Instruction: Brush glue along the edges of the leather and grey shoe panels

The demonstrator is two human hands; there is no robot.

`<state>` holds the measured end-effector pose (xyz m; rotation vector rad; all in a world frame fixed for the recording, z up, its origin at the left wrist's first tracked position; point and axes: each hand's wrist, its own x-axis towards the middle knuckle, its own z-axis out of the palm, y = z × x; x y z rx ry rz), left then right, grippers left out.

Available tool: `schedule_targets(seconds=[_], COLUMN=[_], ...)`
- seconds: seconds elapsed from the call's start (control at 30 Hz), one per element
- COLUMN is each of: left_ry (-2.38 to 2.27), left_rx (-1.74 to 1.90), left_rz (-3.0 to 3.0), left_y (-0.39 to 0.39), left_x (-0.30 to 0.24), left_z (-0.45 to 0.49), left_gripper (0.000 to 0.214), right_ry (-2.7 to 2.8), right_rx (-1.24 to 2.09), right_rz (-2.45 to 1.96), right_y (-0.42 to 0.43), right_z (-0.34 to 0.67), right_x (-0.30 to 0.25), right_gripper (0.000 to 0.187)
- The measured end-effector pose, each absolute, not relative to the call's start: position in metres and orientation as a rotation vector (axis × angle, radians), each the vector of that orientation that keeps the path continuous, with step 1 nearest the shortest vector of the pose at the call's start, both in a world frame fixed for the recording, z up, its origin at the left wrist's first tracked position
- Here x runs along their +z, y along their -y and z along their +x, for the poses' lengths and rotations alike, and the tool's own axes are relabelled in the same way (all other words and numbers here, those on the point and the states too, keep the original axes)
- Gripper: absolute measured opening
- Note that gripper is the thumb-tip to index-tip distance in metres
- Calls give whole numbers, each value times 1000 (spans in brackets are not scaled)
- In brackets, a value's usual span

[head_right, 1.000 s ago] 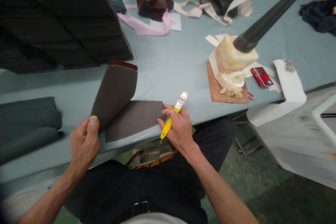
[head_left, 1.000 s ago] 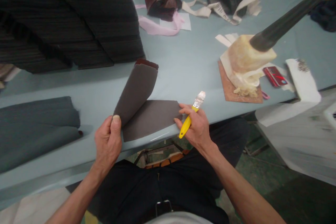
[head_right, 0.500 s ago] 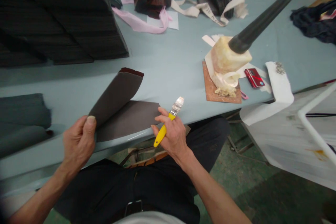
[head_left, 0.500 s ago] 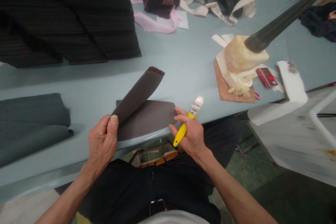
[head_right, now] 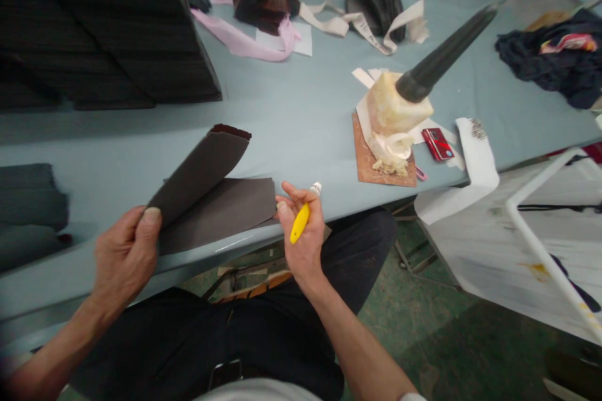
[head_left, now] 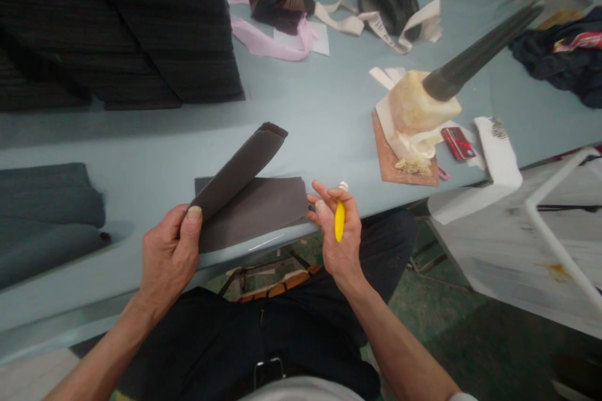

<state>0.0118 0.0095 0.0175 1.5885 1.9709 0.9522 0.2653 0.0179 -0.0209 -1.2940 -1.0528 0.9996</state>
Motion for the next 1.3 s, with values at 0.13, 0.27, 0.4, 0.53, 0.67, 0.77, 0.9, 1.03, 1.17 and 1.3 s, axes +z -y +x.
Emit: schedule_targets(seconds=[0.13, 0.27, 0.4, 0.53, 0.67, 0.77, 0.9, 1.03, 1.17, 1.3], left_ry=[-1970, -1959, -1969, -1983, -2003, -2007, -2009, -2008, -1997, -1983], left_rx=[966, 964, 964, 957, 946, 951, 973, 990, 1021, 1048], left_rz=[1584, 1589, 1590, 1586, 1561, 1546, 1538, 1526, 1505, 1488], left_y=[-9, -9, -9, -9, -10, -10, -9, -8, -8, -7], left_x=[16, 16, 15, 14, 15, 14, 11, 11, 10, 9], left_z=[11, 10, 8, 7, 7, 8, 7, 6, 6, 6], left_gripper=[39, 38, 39, 40, 36, 37, 42, 44, 45, 48], right_ry=[1196, 1510, 1725, 1786, 1833, 1841, 1808, 1789, 1784, 1789], right_rx=[824, 578, 447, 414, 315, 332, 367, 374, 394, 391], right_rz=[-1277, -1150, -999, -920, -847, -827, -791, -759, -738, -731], right_y=[-16, -11, -9, -11, -16, -18, -18, -18, -17, -17], right_z=[258, 247, 239, 223, 202, 189, 178, 172, 167, 165], right_x=[-21, -21, -17, -9, -7, -9, -12, -15, -17, -15], right_gripper=[21, 26, 32, 28, 21, 20, 21, 21, 21, 20])
